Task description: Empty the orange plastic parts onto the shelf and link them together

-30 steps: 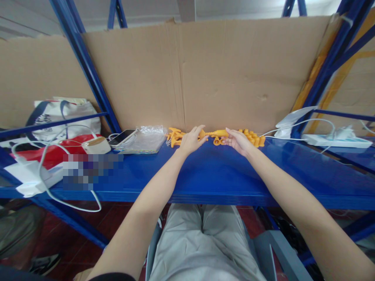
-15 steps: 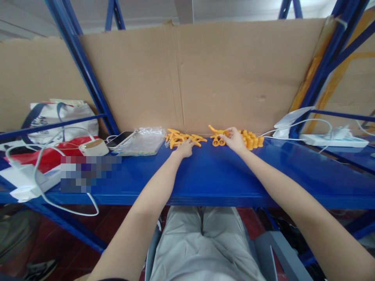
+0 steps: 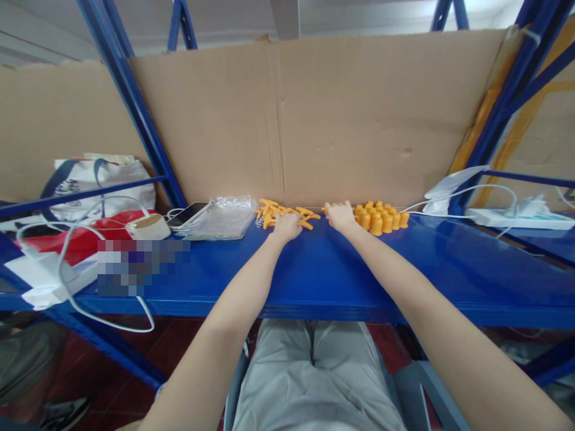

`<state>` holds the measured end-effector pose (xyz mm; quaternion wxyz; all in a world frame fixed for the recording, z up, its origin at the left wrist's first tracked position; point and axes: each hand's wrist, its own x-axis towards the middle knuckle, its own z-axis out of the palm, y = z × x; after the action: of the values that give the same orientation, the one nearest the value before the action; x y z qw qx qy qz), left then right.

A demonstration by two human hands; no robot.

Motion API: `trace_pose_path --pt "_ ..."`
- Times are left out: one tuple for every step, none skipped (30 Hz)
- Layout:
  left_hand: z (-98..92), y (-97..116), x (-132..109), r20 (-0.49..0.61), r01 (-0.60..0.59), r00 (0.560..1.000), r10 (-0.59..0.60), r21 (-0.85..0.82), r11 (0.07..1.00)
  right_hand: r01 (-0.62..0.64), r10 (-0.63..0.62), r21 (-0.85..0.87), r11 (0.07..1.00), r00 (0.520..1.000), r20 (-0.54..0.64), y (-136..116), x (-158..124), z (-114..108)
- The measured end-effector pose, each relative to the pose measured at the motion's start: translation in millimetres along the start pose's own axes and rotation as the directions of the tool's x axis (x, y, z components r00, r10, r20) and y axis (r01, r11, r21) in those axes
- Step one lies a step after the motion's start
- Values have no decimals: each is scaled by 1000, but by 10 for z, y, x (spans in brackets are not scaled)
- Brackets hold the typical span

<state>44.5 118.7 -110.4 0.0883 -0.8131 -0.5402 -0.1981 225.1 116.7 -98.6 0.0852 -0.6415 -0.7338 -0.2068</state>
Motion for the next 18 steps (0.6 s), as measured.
trace_pose_path --pt "-10 -1 4 -23 8 1000 -8 1 1000 11 -11 -3 1000 1000 14 -21 2 26" --pt "-19 -3 9 -41 19 999 -19 4 1000 21 -21 -1 1000 999 25 -42 0 53" --pt "-26 -4 14 -53 33 998 -33 8 999 29 -29 4 1000 999 36 -62 -4 78" --pt "-32 -5 19 -59 49 997 -48 11 999 38 -39 12 999 998 48 -79 -9 99" --pt "-37 -4 22 -63 62 996 -62 12 998 52 -53 23 998 997 62 -92 -15 114" --pt "-42 -1 25 -65 74 995 -73 11 997 66 -69 37 997 995 79 -100 -21 123" --pt "-48 4 26 -67 84 994 -83 7 996 77 -82 53 996 992 97 -102 -27 125" --pt "-53 9 27 -67 94 993 -94 0 996 81 -89 73 994 989 117 -98 -32 117" --pt "-60 15 28 -67 105 992 -106 -9 994 76 -88 93 993 987 137 -85 -39 101" --pt "-67 21 29 -67 118 991 -119 -19 993 62 -79 112 992 985 154 -64 -47 77" --pt "-75 27 30 -69 131 989 -133 -31 991 44 -66 130 990 983 170 -33 -59 47" --pt "-82 31 31 -76 144 986 -147 -46 989 24 -50 147 989 982 182 9 -74 13" --pt "-89 35 33 -87 154 983 -159 -64 986 7 -38 164 986 981 188 61 -93 -23" --pt "-96 39 35 -99 162 980 -170 -85 983 -11 -25 182 983 981 192 122 -118 -57" --pt "-103 43 37 -111 170 977 -182 -110 979 -36 -3 197 980 981 196 193 -147 -88" --pt "-109 48 39 -118 177 974 -193 -136 975 -64 24 206 976 982 189 270 -178 -114" --pt "-115 54 41 -119 182 972 -202 -162 970 -87 49 217 972 983 176 351 -212 -134" --pt "-121 60 43 -117 182 971 -206 -188 965 -114 79 226 967 984 158 433 -244 -147"
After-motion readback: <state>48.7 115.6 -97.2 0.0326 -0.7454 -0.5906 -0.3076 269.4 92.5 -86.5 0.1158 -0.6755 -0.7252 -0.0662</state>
